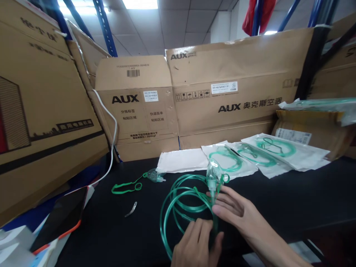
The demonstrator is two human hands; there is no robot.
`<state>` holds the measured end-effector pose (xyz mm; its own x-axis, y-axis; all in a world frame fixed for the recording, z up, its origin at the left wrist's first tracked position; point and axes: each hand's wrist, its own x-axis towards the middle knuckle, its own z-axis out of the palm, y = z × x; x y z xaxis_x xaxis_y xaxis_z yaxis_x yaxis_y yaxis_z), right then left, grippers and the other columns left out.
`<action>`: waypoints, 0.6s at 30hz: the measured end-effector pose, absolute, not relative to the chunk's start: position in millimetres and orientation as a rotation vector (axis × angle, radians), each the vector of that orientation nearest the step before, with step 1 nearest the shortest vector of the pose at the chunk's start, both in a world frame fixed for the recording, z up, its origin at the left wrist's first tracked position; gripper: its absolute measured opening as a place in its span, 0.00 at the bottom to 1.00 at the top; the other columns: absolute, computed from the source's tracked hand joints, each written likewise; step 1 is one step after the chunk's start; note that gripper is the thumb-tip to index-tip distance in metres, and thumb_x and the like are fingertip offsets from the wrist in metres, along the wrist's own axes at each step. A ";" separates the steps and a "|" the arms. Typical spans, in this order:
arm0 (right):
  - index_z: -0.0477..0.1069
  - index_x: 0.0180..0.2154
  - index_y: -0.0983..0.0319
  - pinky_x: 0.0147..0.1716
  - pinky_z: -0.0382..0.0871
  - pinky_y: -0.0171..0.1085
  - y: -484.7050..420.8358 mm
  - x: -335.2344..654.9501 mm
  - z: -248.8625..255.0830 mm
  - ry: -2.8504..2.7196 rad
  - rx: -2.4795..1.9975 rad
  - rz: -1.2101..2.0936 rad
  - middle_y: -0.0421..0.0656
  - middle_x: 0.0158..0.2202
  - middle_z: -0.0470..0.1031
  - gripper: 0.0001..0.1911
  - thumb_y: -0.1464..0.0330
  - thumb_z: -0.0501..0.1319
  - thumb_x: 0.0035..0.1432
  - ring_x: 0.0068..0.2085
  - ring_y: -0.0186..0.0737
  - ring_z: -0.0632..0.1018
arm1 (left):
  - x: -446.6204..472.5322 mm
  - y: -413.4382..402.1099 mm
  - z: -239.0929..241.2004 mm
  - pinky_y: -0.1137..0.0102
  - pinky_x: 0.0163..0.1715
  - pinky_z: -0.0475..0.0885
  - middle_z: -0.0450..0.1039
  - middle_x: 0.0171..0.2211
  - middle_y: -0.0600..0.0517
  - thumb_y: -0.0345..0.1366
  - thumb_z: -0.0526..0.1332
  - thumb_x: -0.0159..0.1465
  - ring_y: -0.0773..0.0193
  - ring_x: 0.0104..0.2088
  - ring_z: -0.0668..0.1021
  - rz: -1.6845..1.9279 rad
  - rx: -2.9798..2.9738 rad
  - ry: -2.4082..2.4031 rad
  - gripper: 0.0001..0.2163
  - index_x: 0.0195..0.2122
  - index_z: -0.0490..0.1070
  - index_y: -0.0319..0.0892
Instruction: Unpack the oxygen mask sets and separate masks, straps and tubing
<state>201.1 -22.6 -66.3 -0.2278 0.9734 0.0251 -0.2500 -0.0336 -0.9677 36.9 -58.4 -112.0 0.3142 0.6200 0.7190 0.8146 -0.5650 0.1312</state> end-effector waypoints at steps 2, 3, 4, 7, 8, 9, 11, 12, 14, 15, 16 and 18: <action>0.70 0.57 0.56 0.58 0.71 0.44 -22.7 197.7 -65.3 -1.132 -0.919 1.505 0.48 0.57 0.75 0.37 0.60 0.77 0.46 0.60 0.52 0.74 | 36.6 -57.0 -113.5 0.71 0.27 0.76 0.78 0.32 0.50 0.40 0.51 0.75 0.59 0.31 0.81 -1.059 -2.352 -1.312 0.10 0.45 0.69 0.43; 0.68 0.58 0.55 0.57 0.71 0.43 -22.9 196.3 -63.9 -1.121 -0.914 1.519 0.48 0.59 0.73 0.38 0.61 0.77 0.45 0.61 0.51 0.74 | 36.2 -56.4 -113.5 0.71 0.27 0.76 0.78 0.33 0.50 0.40 0.50 0.75 0.59 0.32 0.81 -1.047 -2.368 -1.305 0.11 0.46 0.70 0.43; 0.67 0.58 0.54 0.57 0.71 0.43 -23.3 195.2 -62.4 -1.114 -0.899 1.529 0.47 0.61 0.71 0.39 0.62 0.77 0.46 0.60 0.51 0.74 | 35.5 -56.0 -112.7 0.71 0.28 0.76 0.79 0.34 0.49 0.40 0.49 0.75 0.59 0.33 0.81 -1.044 -2.388 -1.284 0.12 0.47 0.69 0.43; 0.64 0.60 0.53 0.56 0.71 0.43 -23.4 193.6 -60.4 -1.117 -0.823 1.544 0.47 0.62 0.69 0.39 0.63 0.76 0.49 0.57 0.49 0.77 | 30.1 -55.7 -103.9 0.70 0.35 0.77 0.80 0.38 0.49 0.35 0.50 0.75 0.59 0.36 0.81 -1.096 -2.506 -1.172 0.10 0.50 0.69 0.43; 0.64 0.60 0.53 0.56 0.71 0.44 -22.9 193.5 -61.1 -1.112 -0.807 1.544 0.48 0.61 0.70 0.39 0.63 0.75 0.49 0.55 0.48 0.78 | 26.6 -55.7 -98.8 0.69 0.39 0.77 0.79 0.39 0.49 0.33 0.51 0.74 0.60 0.37 0.81 -1.129 -2.529 -1.168 0.10 0.50 0.70 0.44; 0.63 0.60 0.54 0.56 0.71 0.44 -22.2 193.5 -62.3 -1.104 -0.803 1.540 0.48 0.58 0.72 0.39 0.64 0.75 0.49 0.53 0.48 0.79 | 21.9 -55.4 -92.8 0.68 0.42 0.77 0.79 0.39 0.49 0.33 0.52 0.74 0.60 0.39 0.81 -1.157 -2.518 -1.210 0.09 0.49 0.70 0.45; 0.63 0.61 0.56 0.56 0.70 0.45 -20.7 193.6 -65.0 -1.088 -0.817 1.529 0.48 0.54 0.74 0.40 0.63 0.76 0.49 0.51 0.47 0.80 | 9.4 -53.1 -79.5 0.65 0.45 0.76 0.77 0.43 0.48 0.36 0.57 0.71 0.57 0.44 0.80 -1.170 -2.386 -1.424 0.07 0.49 0.71 0.47; 0.63 0.61 0.56 0.56 0.70 0.45 -20.1 193.6 -66.1 -1.082 -0.825 1.527 0.48 0.53 0.75 0.40 0.63 0.76 0.49 0.51 0.47 0.80 | 2.2 -50.9 -73.0 0.63 0.45 0.76 0.76 0.47 0.47 0.39 0.60 0.69 0.54 0.47 0.79 -1.145 -2.291 -1.552 0.11 0.51 0.70 0.48; 0.65 0.60 0.57 0.56 0.70 0.45 -19.9 193.1 -66.9 -1.071 -0.826 1.532 0.48 0.52 0.75 0.38 0.63 0.75 0.49 0.52 0.47 0.79 | -12.0 -45.0 -61.5 0.60 0.44 0.77 0.72 0.54 0.45 0.44 0.64 0.65 0.49 0.52 0.77 -1.045 -2.191 -1.744 0.22 0.59 0.65 0.48; 0.66 0.60 0.57 0.56 0.70 0.44 -20.2 192.8 -66.6 -1.065 -0.819 1.539 0.48 0.53 0.75 0.37 0.63 0.75 0.50 0.53 0.47 0.78 | -18.0 -42.0 -56.5 0.59 0.45 0.76 0.71 0.56 0.45 0.44 0.65 0.64 0.48 0.53 0.76 -0.985 -2.201 -1.798 0.25 0.61 0.64 0.48; 0.66 0.60 0.56 0.56 0.70 0.44 -20.8 192.5 -65.9 -1.061 -0.809 1.546 0.48 0.54 0.75 0.37 0.63 0.75 0.50 0.54 0.48 0.78 | -22.6 -39.3 -52.0 0.58 0.46 0.75 0.71 0.56 0.46 0.45 0.64 0.63 0.48 0.53 0.76 -0.926 -2.236 -1.838 0.24 0.60 0.65 0.49; 0.66 0.60 0.56 0.57 0.70 0.44 -22.0 191.9 -64.2 -1.054 -0.782 1.554 0.48 0.56 0.74 0.36 0.64 0.74 0.51 0.56 0.48 0.76 | -27.2 -35.7 -43.5 0.61 0.42 0.75 0.76 0.48 0.50 0.45 0.62 0.65 0.52 0.46 0.80 -0.824 -2.310 -1.935 0.17 0.53 0.72 0.49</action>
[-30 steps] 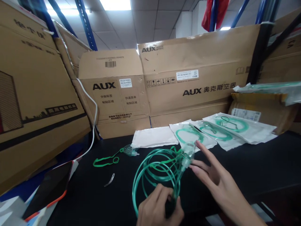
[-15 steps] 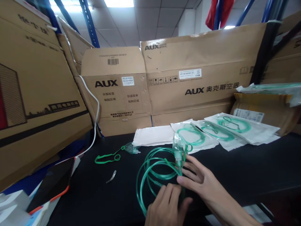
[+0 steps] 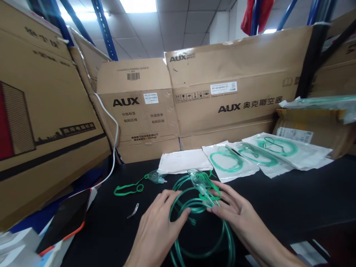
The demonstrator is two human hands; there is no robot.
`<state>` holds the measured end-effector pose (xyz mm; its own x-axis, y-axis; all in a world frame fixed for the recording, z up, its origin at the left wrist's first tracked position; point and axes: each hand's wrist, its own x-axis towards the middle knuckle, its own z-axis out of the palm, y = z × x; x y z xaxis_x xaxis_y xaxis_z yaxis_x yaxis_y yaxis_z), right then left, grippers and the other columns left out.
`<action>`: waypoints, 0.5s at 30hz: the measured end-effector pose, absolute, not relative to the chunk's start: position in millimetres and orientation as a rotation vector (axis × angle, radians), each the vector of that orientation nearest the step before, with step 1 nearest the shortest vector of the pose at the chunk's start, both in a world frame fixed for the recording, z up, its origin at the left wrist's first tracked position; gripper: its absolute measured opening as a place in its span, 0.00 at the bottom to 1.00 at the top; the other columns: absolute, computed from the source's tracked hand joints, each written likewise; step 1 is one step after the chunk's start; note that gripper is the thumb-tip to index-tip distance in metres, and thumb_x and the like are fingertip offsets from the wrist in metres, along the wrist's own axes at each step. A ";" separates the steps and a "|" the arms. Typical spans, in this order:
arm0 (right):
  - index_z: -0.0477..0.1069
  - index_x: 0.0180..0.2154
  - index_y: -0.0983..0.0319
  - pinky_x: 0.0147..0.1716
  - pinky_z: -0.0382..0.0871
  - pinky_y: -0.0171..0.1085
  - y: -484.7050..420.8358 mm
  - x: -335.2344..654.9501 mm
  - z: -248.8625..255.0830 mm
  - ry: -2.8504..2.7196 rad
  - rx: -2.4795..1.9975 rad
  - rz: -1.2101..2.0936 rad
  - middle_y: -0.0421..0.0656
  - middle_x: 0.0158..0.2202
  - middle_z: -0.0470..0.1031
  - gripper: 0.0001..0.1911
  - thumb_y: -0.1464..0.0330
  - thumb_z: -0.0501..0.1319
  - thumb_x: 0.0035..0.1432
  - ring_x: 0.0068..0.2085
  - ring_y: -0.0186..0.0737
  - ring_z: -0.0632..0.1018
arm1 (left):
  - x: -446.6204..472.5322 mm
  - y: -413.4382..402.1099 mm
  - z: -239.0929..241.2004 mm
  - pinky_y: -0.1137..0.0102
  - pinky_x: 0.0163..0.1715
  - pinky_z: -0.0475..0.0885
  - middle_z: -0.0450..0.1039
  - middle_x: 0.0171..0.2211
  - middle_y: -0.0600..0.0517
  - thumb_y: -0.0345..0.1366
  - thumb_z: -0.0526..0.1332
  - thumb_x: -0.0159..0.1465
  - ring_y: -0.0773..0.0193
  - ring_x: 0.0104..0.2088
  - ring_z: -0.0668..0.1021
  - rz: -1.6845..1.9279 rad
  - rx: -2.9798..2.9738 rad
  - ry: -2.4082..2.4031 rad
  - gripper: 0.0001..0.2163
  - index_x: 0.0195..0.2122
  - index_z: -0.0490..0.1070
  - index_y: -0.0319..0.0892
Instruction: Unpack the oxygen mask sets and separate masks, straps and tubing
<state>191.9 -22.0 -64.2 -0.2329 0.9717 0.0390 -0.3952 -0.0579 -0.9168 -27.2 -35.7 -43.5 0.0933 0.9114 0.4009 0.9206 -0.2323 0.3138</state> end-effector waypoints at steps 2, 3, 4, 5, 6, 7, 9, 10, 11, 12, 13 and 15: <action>0.65 0.61 0.56 0.55 0.71 0.43 -22.5 191.4 -62.5 -1.044 -0.749 1.554 0.48 0.57 0.73 0.36 0.64 0.73 0.53 0.56 0.47 0.76 | -26.5 -34.4 -34.6 0.67 0.32 0.71 0.78 0.33 0.53 0.46 0.58 0.67 0.58 0.32 0.80 -0.782 -2.344 -2.063 0.12 0.44 0.77 0.48; 0.65 0.62 0.56 0.54 0.72 0.43 -22.3 191.0 -61.7 -1.034 -0.738 1.557 0.48 0.57 0.72 0.36 0.64 0.73 0.54 0.55 0.47 0.76 | -25.0 -34.1 -30.2 0.69 0.28 0.68 0.76 0.27 0.55 0.47 0.56 0.68 0.60 0.26 0.77 -0.798 -2.349 -2.121 0.13 0.41 0.77 0.48; 0.64 0.63 0.57 0.53 0.73 0.43 -22.0 190.4 -61.0 -1.028 -0.728 1.563 0.49 0.58 0.72 0.36 0.63 0.72 0.54 0.55 0.48 0.77 | -23.3 -33.7 -25.9 0.70 0.26 0.66 0.73 0.23 0.57 0.48 0.55 0.68 0.62 0.22 0.75 -0.844 -2.347 -2.162 0.14 0.39 0.77 0.47; 0.64 0.63 0.57 0.50 0.74 0.43 -21.6 189.5 -60.3 -1.028 -0.719 1.572 0.49 0.58 0.72 0.36 0.63 0.72 0.55 0.53 0.48 0.78 | -21.6 -32.9 -22.0 0.70 0.25 0.64 0.71 0.20 0.57 0.48 0.55 0.68 0.63 0.20 0.73 -0.906 -2.348 -2.183 0.14 0.38 0.76 0.46; 0.64 0.63 0.58 0.48 0.76 0.43 -21.1 188.5 -59.6 -1.034 -0.713 1.585 0.50 0.57 0.72 0.35 0.62 0.71 0.56 0.52 0.48 0.78 | -20.1 -31.6 -18.8 0.71 0.25 0.64 0.70 0.19 0.58 0.48 0.55 0.68 0.63 0.20 0.73 -0.977 -2.343 -2.188 0.14 0.37 0.76 0.46; 0.65 0.63 0.58 0.45 0.77 0.43 -20.6 187.3 -58.9 -1.043 -0.713 1.602 0.51 0.57 0.72 0.35 0.61 0.70 0.57 0.51 0.49 0.79 | -19.1 -29.9 -16.2 0.71 0.26 0.64 0.69 0.18 0.58 0.47 0.56 0.68 0.63 0.20 0.72 -1.045 -2.328 -2.188 0.14 0.37 0.76 0.46; 0.64 0.63 0.58 0.40 0.78 0.43 -19.2 184.6 -57.2 -1.060 -0.724 1.639 0.51 0.54 0.73 0.36 0.60 0.71 0.56 0.48 0.49 0.80 | -17.9 -25.4 -13.4 0.72 0.26 0.63 0.67 0.17 0.59 0.48 0.57 0.67 0.64 0.20 0.71 -1.165 -2.287 -2.170 0.14 0.36 0.75 0.45; 0.62 0.64 0.57 0.38 0.79 0.43 -18.0 183.4 -56.3 -1.062 -0.736 1.657 0.50 0.52 0.74 0.37 0.60 0.71 0.56 0.46 0.48 0.80 | -17.5 -22.9 -13.0 0.72 0.25 0.62 0.66 0.18 0.59 0.49 0.57 0.67 0.64 0.20 0.71 -1.218 -2.268 -2.158 0.14 0.36 0.75 0.45; 0.61 0.64 0.56 0.35 0.79 0.43 -16.5 182.3 -55.4 -1.063 -0.749 1.670 0.50 0.50 0.74 0.38 0.59 0.71 0.55 0.44 0.47 0.80 | -17.2 -20.5 -12.9 0.72 0.25 0.62 0.65 0.18 0.59 0.50 0.57 0.67 0.64 0.21 0.70 -1.271 -2.250 -2.144 0.15 0.36 0.75 0.45; 0.59 0.65 0.56 0.33 0.78 0.42 -14.3 181.4 -54.6 -1.072 -0.755 1.676 0.48 0.47 0.75 0.39 0.58 0.71 0.56 0.41 0.45 0.81 | -16.8 -18.2 -13.0 0.73 0.25 0.61 0.64 0.18 0.59 0.51 0.57 0.67 0.64 0.21 0.69 -1.322 -2.238 -2.126 0.15 0.36 0.75 0.45; 0.58 0.65 0.57 0.31 0.78 0.41 -11.5 180.6 -54.0 -1.091 -0.752 1.673 0.47 0.44 0.76 0.39 0.57 0.70 0.57 0.38 0.44 0.81 | -16.3 -16.2 -13.0 0.73 0.25 0.61 0.64 0.19 0.59 0.52 0.58 0.67 0.65 0.22 0.69 -1.362 -2.235 -2.105 0.16 0.37 0.74 0.45; 0.57 0.64 0.58 0.28 0.76 0.38 -4.4 179.6 -53.8 -1.151 -0.737 1.638 0.42 0.36 0.75 0.37 0.55 0.67 0.60 0.30 0.39 0.79 | -15.6 -12.6 -12.5 0.73 0.26 0.62 0.65 0.21 0.59 0.53 0.58 0.67 0.64 0.23 0.69 -1.377 -2.255 -2.067 0.16 0.38 0.74 0.45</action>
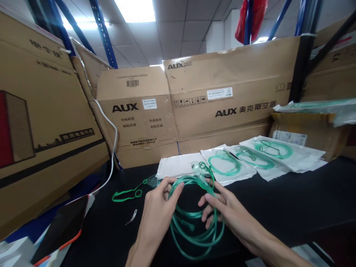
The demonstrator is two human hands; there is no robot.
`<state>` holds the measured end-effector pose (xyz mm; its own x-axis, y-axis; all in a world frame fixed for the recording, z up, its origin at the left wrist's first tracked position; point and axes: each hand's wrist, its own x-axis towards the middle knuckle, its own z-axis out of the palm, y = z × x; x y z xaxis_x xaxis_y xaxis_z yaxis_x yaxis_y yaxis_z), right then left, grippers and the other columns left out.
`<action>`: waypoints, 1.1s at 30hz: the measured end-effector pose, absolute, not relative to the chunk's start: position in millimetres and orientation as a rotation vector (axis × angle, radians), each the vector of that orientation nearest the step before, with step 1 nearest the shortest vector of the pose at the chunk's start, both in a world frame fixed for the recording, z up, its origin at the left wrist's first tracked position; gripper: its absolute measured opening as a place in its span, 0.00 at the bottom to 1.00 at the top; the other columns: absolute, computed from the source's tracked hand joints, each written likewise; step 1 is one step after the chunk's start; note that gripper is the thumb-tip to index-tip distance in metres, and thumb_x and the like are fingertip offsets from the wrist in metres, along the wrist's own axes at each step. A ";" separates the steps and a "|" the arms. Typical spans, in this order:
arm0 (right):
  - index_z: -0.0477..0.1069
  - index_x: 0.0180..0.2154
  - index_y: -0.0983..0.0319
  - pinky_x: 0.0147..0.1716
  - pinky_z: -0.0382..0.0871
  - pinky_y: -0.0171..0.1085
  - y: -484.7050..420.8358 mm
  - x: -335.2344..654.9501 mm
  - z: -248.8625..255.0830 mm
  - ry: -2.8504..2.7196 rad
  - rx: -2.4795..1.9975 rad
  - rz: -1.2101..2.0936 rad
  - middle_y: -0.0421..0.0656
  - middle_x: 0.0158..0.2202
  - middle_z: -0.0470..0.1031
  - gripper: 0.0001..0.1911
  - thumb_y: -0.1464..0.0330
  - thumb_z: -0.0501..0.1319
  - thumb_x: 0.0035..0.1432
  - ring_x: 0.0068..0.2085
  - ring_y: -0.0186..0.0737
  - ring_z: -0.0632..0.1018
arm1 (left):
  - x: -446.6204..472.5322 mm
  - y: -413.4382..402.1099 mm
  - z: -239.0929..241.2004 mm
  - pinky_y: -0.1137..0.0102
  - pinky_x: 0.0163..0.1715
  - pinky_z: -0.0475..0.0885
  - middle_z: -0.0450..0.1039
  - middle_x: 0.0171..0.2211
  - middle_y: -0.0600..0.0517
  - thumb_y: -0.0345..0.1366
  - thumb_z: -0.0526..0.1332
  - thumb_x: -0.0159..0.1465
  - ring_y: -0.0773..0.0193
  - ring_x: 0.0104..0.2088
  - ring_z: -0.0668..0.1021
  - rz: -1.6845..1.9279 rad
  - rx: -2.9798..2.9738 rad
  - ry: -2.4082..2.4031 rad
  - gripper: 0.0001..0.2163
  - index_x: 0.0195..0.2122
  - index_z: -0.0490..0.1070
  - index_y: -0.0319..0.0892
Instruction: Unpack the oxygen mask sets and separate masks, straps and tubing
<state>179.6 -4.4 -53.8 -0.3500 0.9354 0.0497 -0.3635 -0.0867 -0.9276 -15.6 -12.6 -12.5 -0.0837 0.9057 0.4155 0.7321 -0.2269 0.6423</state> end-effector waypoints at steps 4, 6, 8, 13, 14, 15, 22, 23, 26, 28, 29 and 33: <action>0.60 0.61 0.59 0.22 0.65 0.32 9.7 179.3 -56.9 -1.223 -0.684 1.535 0.35 0.28 0.69 0.32 0.53 0.64 0.62 0.20 0.28 0.68 | -19.6 -3.1 -9.6 0.70 0.33 0.70 0.75 0.34 0.53 0.51 0.56 0.68 0.61 0.31 0.76 1.147 2.028 1.759 0.17 0.49 0.73 0.45; 0.63 0.59 0.59 0.21 0.60 0.30 12.9 180.9 -57.9 -1.198 -0.655 1.547 0.34 0.27 0.66 0.30 0.54 0.65 0.62 0.19 0.26 0.63 | -24.9 3.8 -8.2 0.67 0.38 0.73 0.75 0.45 0.48 0.47 0.53 0.71 0.59 0.38 0.78 1.188 2.056 1.734 0.19 0.57 0.67 0.45; 0.65 0.58 0.59 0.21 0.56 0.30 13.2 183.7 -57.3 -1.165 -0.637 1.594 0.33 0.26 0.64 0.27 0.55 0.66 0.62 0.20 0.25 0.59 | -30.1 10.9 -6.7 0.65 0.44 0.73 0.70 0.55 0.45 0.40 0.51 0.72 0.58 0.47 0.78 1.217 2.166 1.674 0.20 0.64 0.60 0.47; 0.67 0.56 0.59 0.22 0.53 0.29 10.2 191.4 -53.4 -1.130 -0.584 1.758 0.34 0.28 0.63 0.22 0.60 0.65 0.64 0.21 0.24 0.55 | -33.2 21.9 3.6 0.61 0.56 0.68 0.67 0.59 0.50 0.30 0.55 0.69 0.58 0.57 0.72 1.059 2.504 1.417 0.29 0.68 0.51 0.57; 0.67 0.56 0.59 0.22 0.52 0.28 10.1 192.1 -53.3 -1.134 -0.577 1.786 0.34 0.28 0.63 0.22 0.60 0.66 0.64 0.22 0.23 0.55 | -32.8 23.3 6.8 0.61 0.56 0.68 0.69 0.56 0.51 0.30 0.55 0.69 0.59 0.55 0.73 1.028 2.531 1.393 0.28 0.68 0.51 0.57; 0.67 0.55 0.59 0.22 0.51 0.28 10.3 192.4 -53.5 -1.141 -0.577 1.807 0.34 0.28 0.63 0.22 0.60 0.66 0.63 0.21 0.23 0.55 | -32.7 24.9 9.9 0.60 0.56 0.68 0.70 0.53 0.51 0.30 0.55 0.69 0.59 0.52 0.75 1.001 2.552 1.376 0.27 0.68 0.53 0.57; 0.61 0.61 0.58 0.20 0.49 0.29 15.8 190.1 -60.5 -1.121 -0.652 1.776 0.34 0.27 0.66 0.35 0.58 0.71 0.57 0.20 0.23 0.55 | -39.8 36.1 20.9 0.62 0.51 0.70 0.73 0.47 0.52 0.34 0.57 0.71 0.58 0.48 0.76 0.872 2.627 1.201 0.14 0.56 0.70 0.53; 0.59 0.62 0.58 0.20 0.49 0.29 16.8 190.0 -61.3 -1.115 -0.665 1.767 0.34 0.27 0.66 0.37 0.58 0.71 0.56 0.20 0.23 0.56 | -40.8 37.4 20.4 0.63 0.50 0.70 0.73 0.47 0.52 0.35 0.59 0.70 0.58 0.47 0.76 0.866 2.614 1.190 0.11 0.52 0.74 0.52; 0.50 0.66 0.53 0.21 0.50 0.30 18.3 190.0 -61.7 -1.085 -0.706 1.739 0.33 0.27 0.67 0.45 0.59 0.72 0.55 0.20 0.24 0.57 | -41.8 41.9 17.6 0.63 0.50 0.69 0.73 0.45 0.53 0.37 0.65 0.66 0.58 0.45 0.76 0.947 2.517 1.195 0.03 0.37 0.79 0.48; 0.49 0.67 0.51 0.21 0.51 0.30 17.7 190.3 -60.2 -1.071 -0.735 1.714 0.33 0.27 0.66 0.46 0.60 0.73 0.55 0.20 0.24 0.57 | -40.8 45.4 16.3 0.62 0.50 0.69 0.71 0.47 0.52 0.38 0.64 0.65 0.57 0.46 0.76 1.024 2.442 1.222 0.05 0.33 0.78 0.46; 0.52 0.66 0.52 0.21 0.51 0.30 17.0 190.5 -59.0 -1.073 -0.743 1.708 0.32 0.27 0.65 0.44 0.61 0.73 0.55 0.21 0.24 0.57 | -39.8 47.0 16.1 0.62 0.50 0.69 0.71 0.48 0.51 0.39 0.63 0.66 0.57 0.46 0.76 1.058 2.410 1.234 0.06 0.34 0.77 0.45; 0.69 0.54 0.59 0.21 0.50 0.30 14.0 191.3 -54.4 -1.116 -0.743 1.742 0.31 0.26 0.57 0.29 0.62 0.73 0.54 0.22 0.23 0.57 | -34.1 50.6 19.0 0.66 0.43 0.72 0.75 0.40 0.50 0.43 0.59 0.68 0.58 0.41 0.77 1.117 2.300 1.242 0.10 0.38 0.74 0.43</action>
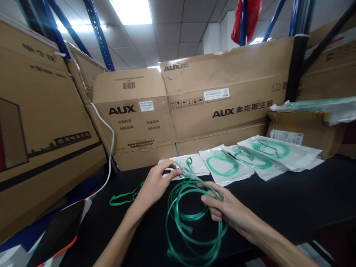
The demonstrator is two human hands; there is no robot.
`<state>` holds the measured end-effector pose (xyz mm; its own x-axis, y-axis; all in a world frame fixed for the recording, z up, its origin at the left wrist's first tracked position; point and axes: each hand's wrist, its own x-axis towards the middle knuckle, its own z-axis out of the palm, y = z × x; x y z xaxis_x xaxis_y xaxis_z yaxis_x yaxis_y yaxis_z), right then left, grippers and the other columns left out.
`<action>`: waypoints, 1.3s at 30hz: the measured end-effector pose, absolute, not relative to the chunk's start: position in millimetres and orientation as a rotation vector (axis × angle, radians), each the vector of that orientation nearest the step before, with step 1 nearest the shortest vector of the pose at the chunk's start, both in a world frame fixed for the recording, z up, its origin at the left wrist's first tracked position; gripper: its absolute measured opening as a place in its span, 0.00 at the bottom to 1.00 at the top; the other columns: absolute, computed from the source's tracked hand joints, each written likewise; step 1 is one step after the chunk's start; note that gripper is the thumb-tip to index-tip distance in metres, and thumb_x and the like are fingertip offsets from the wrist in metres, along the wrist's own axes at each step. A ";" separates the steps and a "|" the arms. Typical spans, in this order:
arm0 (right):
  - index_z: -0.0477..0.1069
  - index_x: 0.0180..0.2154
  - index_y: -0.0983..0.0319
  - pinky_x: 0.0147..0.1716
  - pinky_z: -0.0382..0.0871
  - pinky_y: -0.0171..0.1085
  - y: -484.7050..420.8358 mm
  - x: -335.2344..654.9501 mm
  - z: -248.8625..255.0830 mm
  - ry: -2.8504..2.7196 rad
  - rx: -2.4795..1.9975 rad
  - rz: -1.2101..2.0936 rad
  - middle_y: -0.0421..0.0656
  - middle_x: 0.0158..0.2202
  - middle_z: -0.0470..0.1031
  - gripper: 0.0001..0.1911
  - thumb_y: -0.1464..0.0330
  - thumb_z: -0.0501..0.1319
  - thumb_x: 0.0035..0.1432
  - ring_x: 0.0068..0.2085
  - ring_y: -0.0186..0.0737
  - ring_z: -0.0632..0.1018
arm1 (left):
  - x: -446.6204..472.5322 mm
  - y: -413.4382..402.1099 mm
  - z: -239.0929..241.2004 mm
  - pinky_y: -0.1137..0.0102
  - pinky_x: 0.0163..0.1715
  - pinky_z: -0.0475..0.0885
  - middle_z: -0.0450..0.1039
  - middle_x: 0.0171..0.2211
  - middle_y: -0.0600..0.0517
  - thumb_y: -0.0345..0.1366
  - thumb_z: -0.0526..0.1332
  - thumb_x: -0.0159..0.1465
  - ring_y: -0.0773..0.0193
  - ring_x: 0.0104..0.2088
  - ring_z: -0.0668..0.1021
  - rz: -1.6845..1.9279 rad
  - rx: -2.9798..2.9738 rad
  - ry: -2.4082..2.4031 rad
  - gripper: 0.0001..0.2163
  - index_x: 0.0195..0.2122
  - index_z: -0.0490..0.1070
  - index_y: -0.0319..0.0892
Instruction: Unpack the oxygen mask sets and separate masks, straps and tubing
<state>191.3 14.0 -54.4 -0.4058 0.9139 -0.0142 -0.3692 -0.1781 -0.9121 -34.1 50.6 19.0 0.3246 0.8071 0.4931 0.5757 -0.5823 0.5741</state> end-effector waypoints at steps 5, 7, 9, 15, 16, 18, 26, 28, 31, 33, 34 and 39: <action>0.66 0.59 0.55 0.21 0.48 0.30 12.5 191.2 -53.2 -1.158 -0.740 1.785 0.31 0.27 0.60 0.32 0.62 0.73 0.55 0.20 0.22 0.57 | -26.3 46.7 24.7 0.69 0.35 0.69 0.74 0.30 0.53 0.46 0.60 0.68 0.61 0.34 0.75 1.106 2.232 1.259 0.13 0.33 0.74 0.42; 0.65 0.60 0.55 0.20 0.49 0.29 12.2 190.7 -53.5 -1.188 -0.739 1.794 0.31 0.26 0.61 0.32 0.62 0.72 0.56 0.20 0.22 0.57 | -22.3 44.1 27.1 0.69 0.35 0.69 0.74 0.31 0.53 0.46 0.60 0.68 0.61 0.34 0.75 1.099 2.222 1.253 0.14 0.33 0.74 0.42; 0.64 0.61 0.57 0.20 0.50 0.29 11.9 190.3 -53.8 -1.208 -0.759 1.792 0.32 0.26 0.62 0.32 0.62 0.71 0.57 0.20 0.23 0.57 | -17.5 41.7 29.7 0.69 0.35 0.68 0.74 0.31 0.53 0.47 0.60 0.68 0.61 0.34 0.75 1.092 2.218 1.241 0.14 0.33 0.74 0.42; 0.67 0.59 0.63 0.18 0.54 0.29 11.7 191.0 -55.9 -1.298 -0.872 1.771 0.35 0.28 0.66 0.31 0.59 0.70 0.58 0.20 0.23 0.59 | -3.7 39.0 36.7 0.70 0.34 0.66 0.72 0.29 0.55 0.48 0.61 0.67 0.63 0.32 0.73 1.110 2.209 1.226 0.15 0.31 0.74 0.42; 0.66 0.60 0.63 0.18 0.54 0.29 12.0 191.3 -56.1 -1.306 -0.894 1.764 0.35 0.27 0.66 0.32 0.58 0.69 0.59 0.19 0.23 0.59 | -2.3 39.0 37.5 0.70 0.34 0.66 0.72 0.29 0.55 0.48 0.61 0.67 0.63 0.32 0.73 1.112 2.206 1.222 0.15 0.31 0.74 0.42; 0.62 0.63 0.62 0.17 0.55 0.29 12.7 191.8 -56.0 -1.338 -0.926 1.751 0.34 0.27 0.66 0.36 0.58 0.69 0.59 0.18 0.23 0.59 | -0.6 39.1 38.5 0.69 0.35 0.66 0.73 0.29 0.54 0.48 0.61 0.67 0.62 0.33 0.74 1.110 2.199 1.211 0.15 0.32 0.74 0.42; 0.61 0.55 0.59 0.12 0.48 0.25 12.1 187.6 -53.7 -1.362 -0.944 1.690 0.28 0.22 0.63 0.30 0.52 0.66 0.60 0.14 0.21 0.53 | -5.1 37.4 34.3 0.69 0.36 0.68 0.74 0.30 0.53 0.47 0.62 0.67 0.62 0.34 0.75 1.148 2.068 1.160 0.14 0.32 0.75 0.41; 0.57 0.57 0.56 0.11 0.45 0.24 11.3 186.6 -52.2 -1.290 -0.930 1.681 0.27 0.21 0.63 0.32 0.52 0.66 0.59 0.14 0.21 0.50 | -6.0 36.6 32.5 0.69 0.37 0.68 0.74 0.30 0.52 0.46 0.61 0.67 0.62 0.34 0.75 1.163 2.049 1.143 0.14 0.33 0.75 0.41; 0.59 0.59 0.55 0.11 0.44 0.25 10.7 187.4 -50.4 -1.271 -0.882 1.760 0.28 0.19 0.65 0.32 0.55 0.67 0.59 0.14 0.22 0.50 | -5.5 34.8 30.4 0.69 0.38 0.69 0.74 0.31 0.52 0.46 0.61 0.67 0.62 0.34 0.75 1.168 2.029 1.111 0.14 0.33 0.74 0.40; 0.69 0.51 0.60 0.12 0.42 0.25 10.6 189.2 -49.6 -1.268 -0.852 1.858 0.30 0.18 0.64 0.24 0.55 0.68 0.58 0.14 0.21 0.50 | -5.4 33.5 29.3 0.69 0.37 0.69 0.73 0.30 0.52 0.46 0.61 0.67 0.62 0.34 0.75 1.173 2.023 1.103 0.14 0.33 0.74 0.40; 0.72 0.45 0.62 0.12 0.41 0.26 10.6 190.3 -49.0 -1.258 -0.842 1.899 0.31 0.18 0.63 0.20 0.56 0.69 0.58 0.14 0.20 0.49 | -5.9 33.0 28.6 0.69 0.37 0.69 0.73 0.30 0.53 0.46 0.61 0.67 0.62 0.34 0.75 1.178 2.023 1.104 0.14 0.32 0.73 0.40; 0.75 0.40 0.62 0.14 0.38 0.27 8.7 194.7 -42.8 -1.242 -0.770 2.041 0.32 0.22 0.63 0.16 0.57 0.70 0.57 0.16 0.19 0.48 | -12.0 30.3 22.8 0.70 0.37 0.67 0.71 0.29 0.54 0.47 0.60 0.68 0.62 0.33 0.73 1.196 2.016 1.150 0.15 0.30 0.72 0.41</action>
<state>194.7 8.7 -42.8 -0.6374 0.7541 -0.1584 -0.2056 -0.3646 -0.9082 -12.0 30.3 22.8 0.2483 0.8652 0.4357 0.4014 -0.5012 0.7666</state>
